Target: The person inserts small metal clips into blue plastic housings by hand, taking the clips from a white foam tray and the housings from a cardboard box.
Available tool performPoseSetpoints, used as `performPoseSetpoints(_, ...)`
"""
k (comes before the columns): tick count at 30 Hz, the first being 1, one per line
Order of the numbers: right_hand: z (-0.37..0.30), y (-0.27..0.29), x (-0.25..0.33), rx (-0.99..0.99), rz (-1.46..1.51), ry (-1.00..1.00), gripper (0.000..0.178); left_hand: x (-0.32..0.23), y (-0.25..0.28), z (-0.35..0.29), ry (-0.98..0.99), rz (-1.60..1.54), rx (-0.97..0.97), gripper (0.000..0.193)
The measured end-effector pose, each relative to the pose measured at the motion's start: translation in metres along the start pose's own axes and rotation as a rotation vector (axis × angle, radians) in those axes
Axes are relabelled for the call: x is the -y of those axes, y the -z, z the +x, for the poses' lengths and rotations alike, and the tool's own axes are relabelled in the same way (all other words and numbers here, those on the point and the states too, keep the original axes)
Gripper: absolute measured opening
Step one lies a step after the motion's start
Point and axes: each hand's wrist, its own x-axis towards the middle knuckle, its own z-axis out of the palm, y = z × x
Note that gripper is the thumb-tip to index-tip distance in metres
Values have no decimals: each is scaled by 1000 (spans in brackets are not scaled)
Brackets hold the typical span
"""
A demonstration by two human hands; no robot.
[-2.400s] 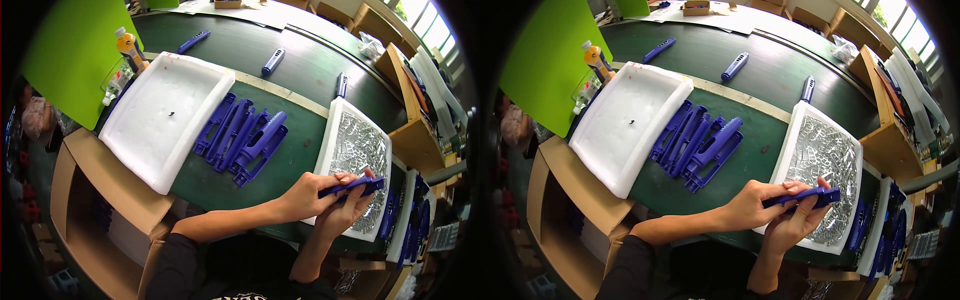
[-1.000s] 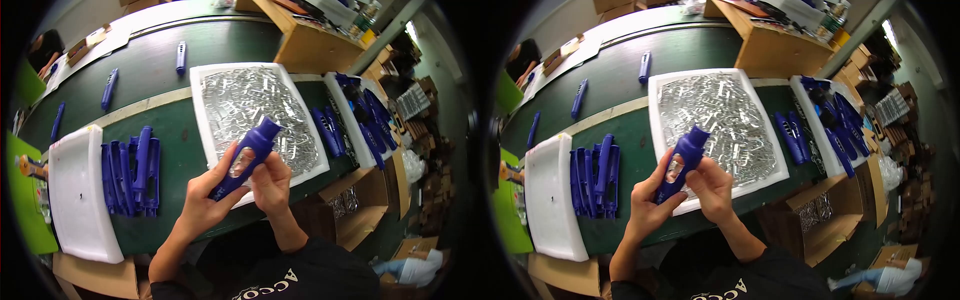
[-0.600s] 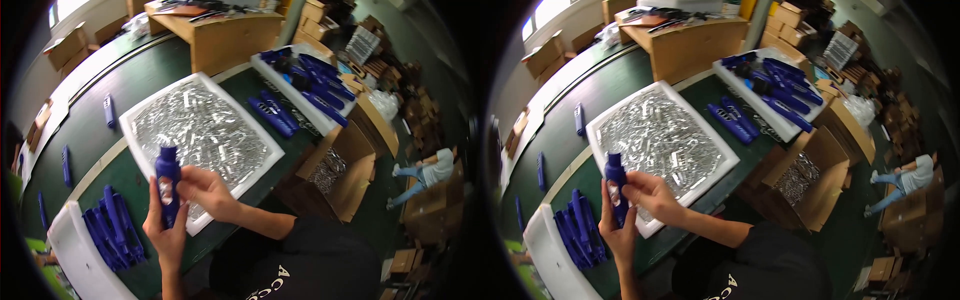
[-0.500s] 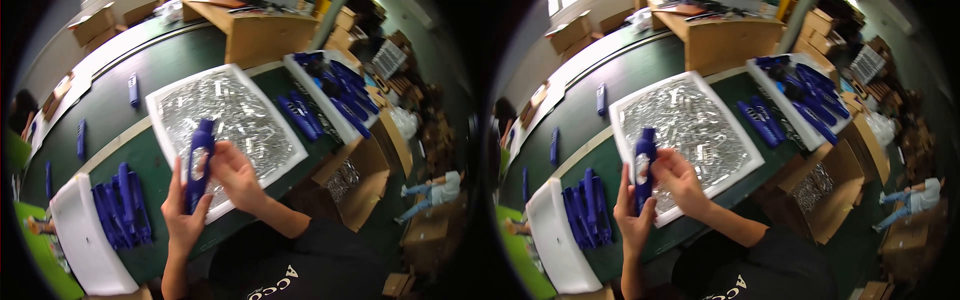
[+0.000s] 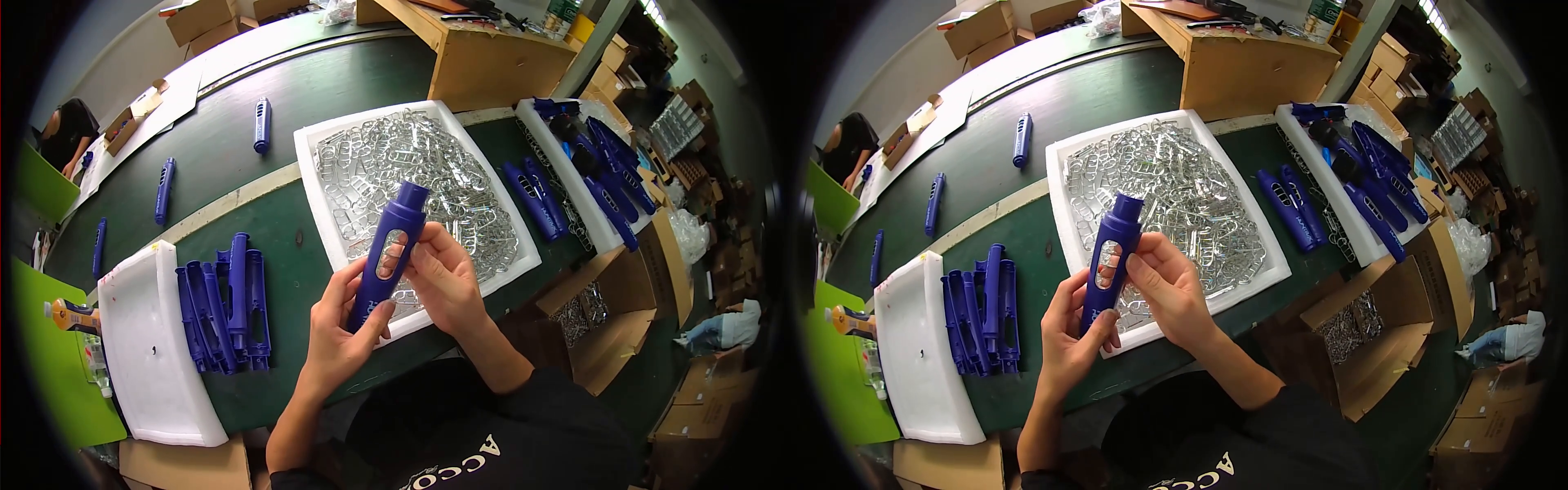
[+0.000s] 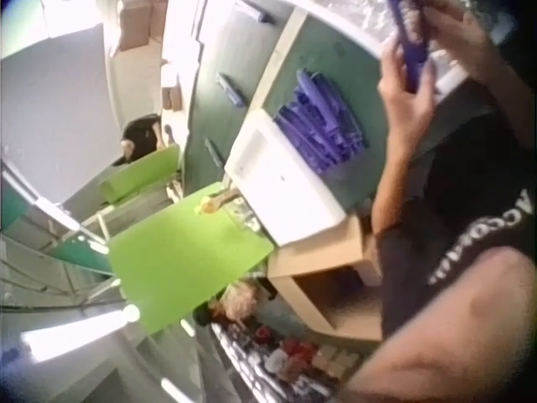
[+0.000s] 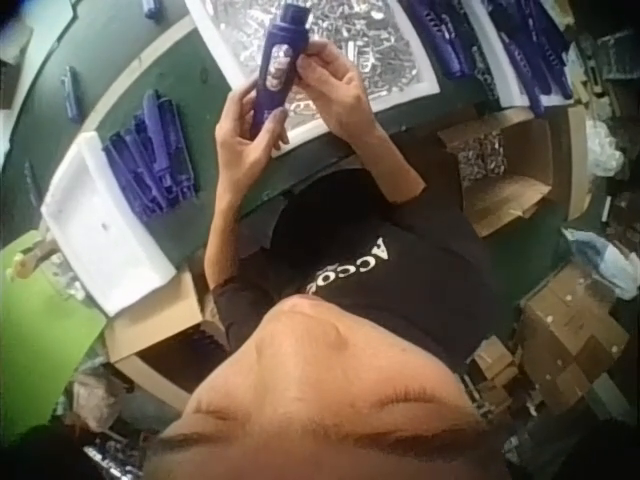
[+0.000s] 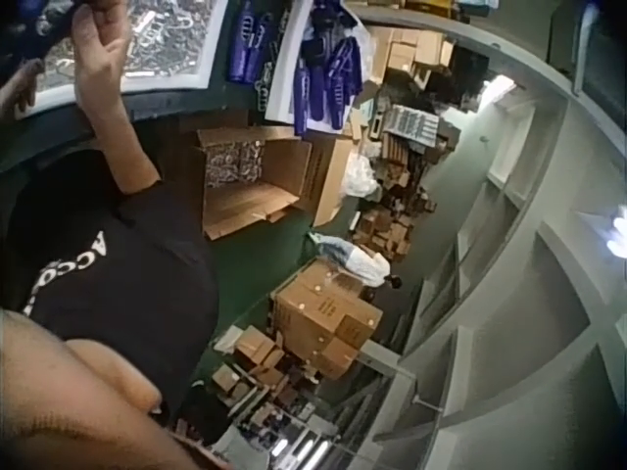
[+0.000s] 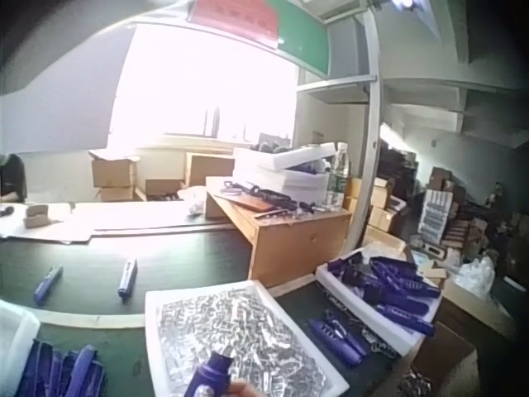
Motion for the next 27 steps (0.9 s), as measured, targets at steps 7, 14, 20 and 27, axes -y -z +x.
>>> performPoseSetpoints(7, 1, -1, 6, 51, -179, 9, 32, 10, 4, 2, -192, 193, -49, 45)
performPoseSetpoints(14, -7, -23, 11, 0, -562, 65, 52, 5, 4, 8, -691, 881, -293, 32)
performPoseSetpoints(20, 2, -17, 16, 106, -431, 71, 57, 5, 4, 2, -309, 141, -192, 41)
performPoseSetpoints(27, -5, -21, 5, 39, -601, 93, 40, -2, 2, 1, -8, 27, -49, 33)
